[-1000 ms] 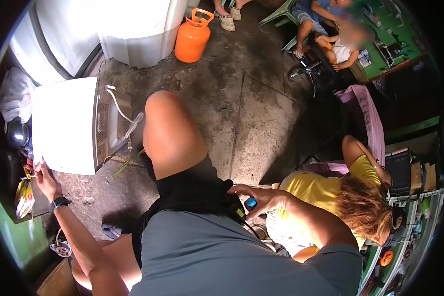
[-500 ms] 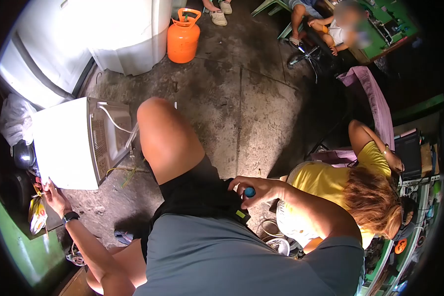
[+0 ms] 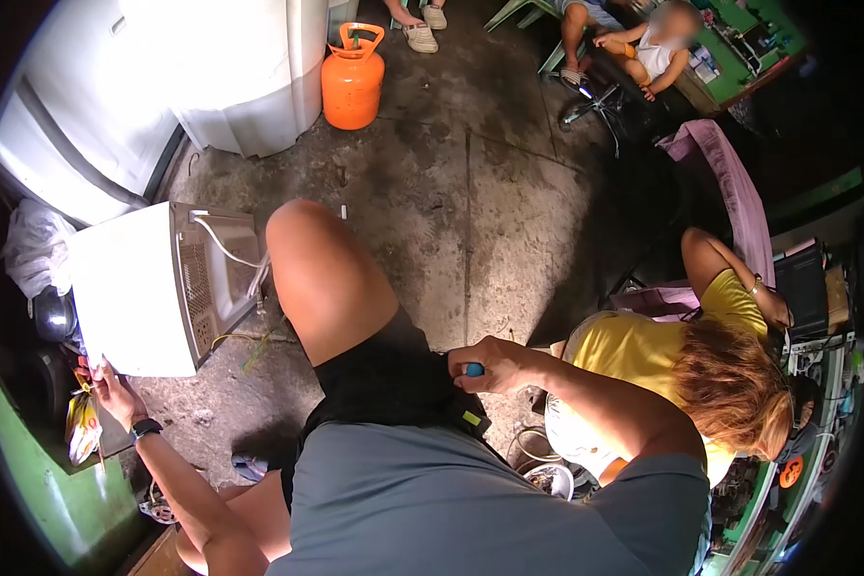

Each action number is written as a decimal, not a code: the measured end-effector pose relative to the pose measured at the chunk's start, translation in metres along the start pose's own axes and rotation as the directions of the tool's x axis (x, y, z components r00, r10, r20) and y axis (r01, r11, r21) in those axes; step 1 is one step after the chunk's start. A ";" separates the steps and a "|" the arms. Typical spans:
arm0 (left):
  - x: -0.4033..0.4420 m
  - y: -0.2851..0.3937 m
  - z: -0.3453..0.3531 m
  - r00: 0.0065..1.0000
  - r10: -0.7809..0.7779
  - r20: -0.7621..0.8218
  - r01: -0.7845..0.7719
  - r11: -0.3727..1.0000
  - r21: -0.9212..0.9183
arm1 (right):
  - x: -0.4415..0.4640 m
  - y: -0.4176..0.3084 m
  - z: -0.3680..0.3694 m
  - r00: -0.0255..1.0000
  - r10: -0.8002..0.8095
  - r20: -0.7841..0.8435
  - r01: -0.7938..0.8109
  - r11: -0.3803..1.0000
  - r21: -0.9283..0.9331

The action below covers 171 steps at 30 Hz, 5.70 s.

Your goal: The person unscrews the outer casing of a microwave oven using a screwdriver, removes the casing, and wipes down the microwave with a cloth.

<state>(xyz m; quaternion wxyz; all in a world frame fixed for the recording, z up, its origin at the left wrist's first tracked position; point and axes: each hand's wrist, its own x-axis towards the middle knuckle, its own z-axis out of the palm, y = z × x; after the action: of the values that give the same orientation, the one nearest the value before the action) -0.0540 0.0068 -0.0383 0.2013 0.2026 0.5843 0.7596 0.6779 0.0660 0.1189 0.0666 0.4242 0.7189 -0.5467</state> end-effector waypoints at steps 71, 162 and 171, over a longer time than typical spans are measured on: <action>-0.004 -0.006 0.009 0.998 0.054 0.015 -0.052 0.994 -0.091 | 0.031 -0.096 0.006 0.943 -0.326 -0.071 0.307 0.931 -0.197; -0.041 0.032 0.061 0.958 0.247 -0.146 -0.234 0.967 0.098 | 0.292 -0.460 0.150 0.210 -0.974 -0.084 0.978 0.209 0.030; -0.042 0.033 0.068 0.921 0.357 -0.154 -0.310 0.913 0.264 | 0.307 -0.477 0.134 0.290 -0.947 0.137 0.847 0.320 0.423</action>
<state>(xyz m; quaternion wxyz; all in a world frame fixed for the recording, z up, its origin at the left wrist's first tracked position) 0.0161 0.0306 0.0069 -0.0167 0.2451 0.6435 0.7250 0.1088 0.0973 0.2426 -0.1827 -0.1633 0.7229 -0.6460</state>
